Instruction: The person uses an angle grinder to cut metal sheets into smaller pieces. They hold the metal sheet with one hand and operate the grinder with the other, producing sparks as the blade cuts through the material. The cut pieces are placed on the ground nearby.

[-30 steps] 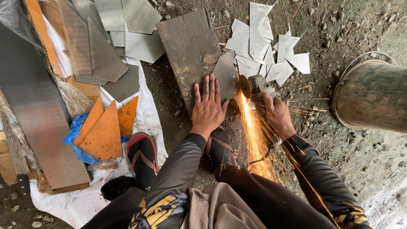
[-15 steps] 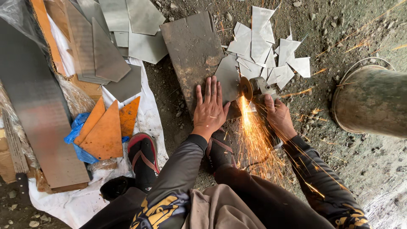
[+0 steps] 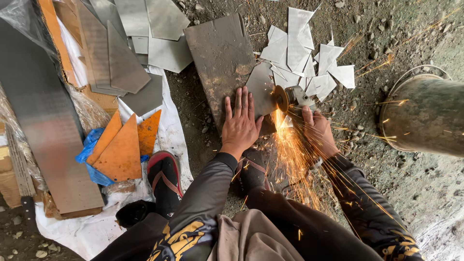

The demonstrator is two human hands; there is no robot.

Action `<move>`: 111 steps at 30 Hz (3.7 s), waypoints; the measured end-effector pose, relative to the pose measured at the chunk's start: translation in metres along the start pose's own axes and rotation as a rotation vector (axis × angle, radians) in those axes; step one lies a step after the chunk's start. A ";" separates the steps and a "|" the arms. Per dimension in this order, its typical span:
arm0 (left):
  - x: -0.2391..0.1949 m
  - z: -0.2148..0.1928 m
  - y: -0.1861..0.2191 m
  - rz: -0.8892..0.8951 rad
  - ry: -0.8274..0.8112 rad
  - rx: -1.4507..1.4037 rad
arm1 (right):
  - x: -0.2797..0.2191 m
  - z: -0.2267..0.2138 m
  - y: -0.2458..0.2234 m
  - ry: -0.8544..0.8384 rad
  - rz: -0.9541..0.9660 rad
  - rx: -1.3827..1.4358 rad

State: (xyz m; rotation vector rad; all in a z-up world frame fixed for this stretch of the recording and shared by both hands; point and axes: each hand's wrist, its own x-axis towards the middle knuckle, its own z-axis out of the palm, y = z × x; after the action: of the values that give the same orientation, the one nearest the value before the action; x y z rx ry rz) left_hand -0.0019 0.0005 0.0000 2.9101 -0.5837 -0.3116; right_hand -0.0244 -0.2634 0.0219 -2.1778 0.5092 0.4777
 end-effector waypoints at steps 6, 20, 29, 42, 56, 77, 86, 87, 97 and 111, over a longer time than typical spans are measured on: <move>0.001 -0.001 0.000 -0.003 0.006 0.015 | 0.011 0.004 0.010 0.128 -0.024 -0.144; 0.000 -0.001 0.001 -0.004 0.002 -0.027 | 0.006 0.005 -0.002 0.091 0.010 -0.069; -0.004 -0.007 0.002 -0.002 -0.032 0.001 | 0.013 0.009 0.007 0.108 0.041 -0.218; -0.001 -0.003 0.002 0.001 -0.006 0.038 | 0.018 0.009 -0.008 0.113 -0.007 -0.120; 0.001 -0.002 0.001 0.009 -0.033 0.050 | 0.009 0.011 -0.010 0.060 0.058 0.083; -0.003 -0.004 0.002 0.002 0.038 0.021 | 0.038 0.019 0.059 0.010 -0.017 -0.295; -0.001 -0.003 0.001 0.008 0.009 0.024 | 0.030 0.013 0.020 0.019 0.039 -0.234; -0.001 -0.002 0.002 0.010 0.012 0.024 | 0.026 0.012 0.020 0.043 0.015 -0.280; -0.001 -0.002 -0.002 0.046 0.068 0.009 | 0.015 0.008 0.004 0.094 -0.002 -0.101; 0.028 -0.041 -0.073 -0.034 0.089 -0.107 | -0.076 0.000 0.061 0.114 0.357 0.454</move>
State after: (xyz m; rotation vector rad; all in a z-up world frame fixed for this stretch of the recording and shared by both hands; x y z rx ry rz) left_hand 0.0590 0.0606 0.0208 2.8168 -0.4885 -0.2096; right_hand -0.1198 -0.2841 0.0209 -1.6870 0.9775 0.3817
